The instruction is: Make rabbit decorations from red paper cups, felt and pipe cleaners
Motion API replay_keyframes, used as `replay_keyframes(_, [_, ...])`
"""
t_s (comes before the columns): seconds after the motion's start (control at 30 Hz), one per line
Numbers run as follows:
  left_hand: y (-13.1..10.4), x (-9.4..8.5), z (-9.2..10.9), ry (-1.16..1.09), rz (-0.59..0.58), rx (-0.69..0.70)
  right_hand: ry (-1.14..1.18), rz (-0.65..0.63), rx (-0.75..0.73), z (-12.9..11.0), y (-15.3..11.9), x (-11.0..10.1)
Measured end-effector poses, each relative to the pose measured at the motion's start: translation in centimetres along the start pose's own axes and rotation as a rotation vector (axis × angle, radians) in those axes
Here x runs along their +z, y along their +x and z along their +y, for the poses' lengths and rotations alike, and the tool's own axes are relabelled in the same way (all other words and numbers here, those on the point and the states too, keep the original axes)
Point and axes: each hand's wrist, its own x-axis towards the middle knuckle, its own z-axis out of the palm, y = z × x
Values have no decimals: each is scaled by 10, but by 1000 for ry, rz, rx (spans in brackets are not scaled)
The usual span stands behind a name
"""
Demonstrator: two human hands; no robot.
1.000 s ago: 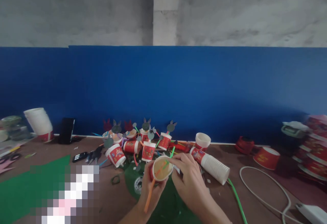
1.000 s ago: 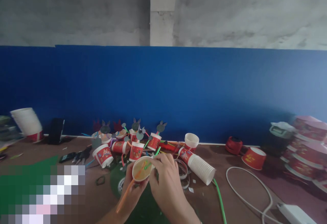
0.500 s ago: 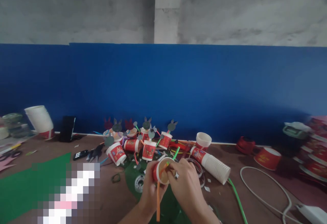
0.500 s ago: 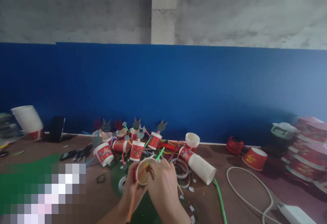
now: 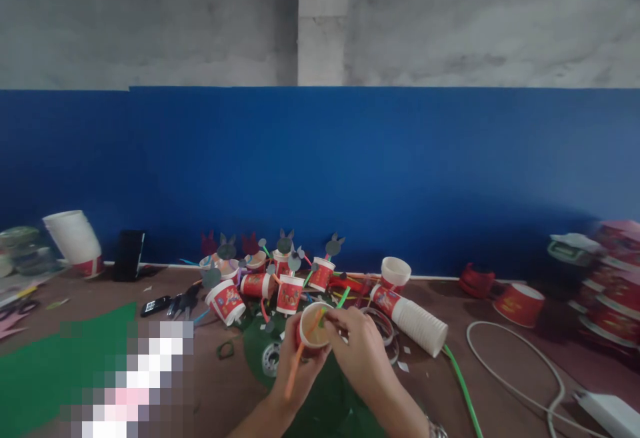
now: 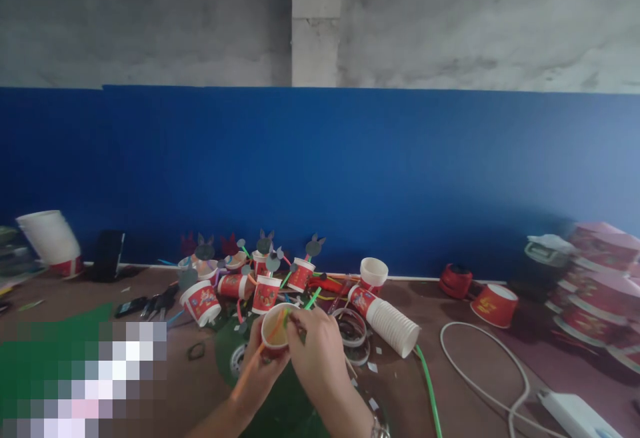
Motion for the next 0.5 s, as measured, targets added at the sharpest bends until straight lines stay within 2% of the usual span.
replay_keyframes(0.07, [1,-1,-1,-48,-65,-49,128,89,8,3,3,-5])
replay_keyframes(0.13, [0,-2,0,-74,-71,-104,161,177,56,7,6,-11])
replay_keyframes(0.17, [0,-2,2,-78,-55,-128,141,174,83,10,7,-13])
replay_keyframes(0.2, [-1,-2,4,-84,-43,-149,109,119,108,13,9,-15])
replay_keyframes(0.33, [-5,0,9,-159,-57,-209,104,-260,176,24,10,-11])
replay_keyframes(0.5, [-4,2,9,-175,-154,-305,550,-349,264,33,9,25])
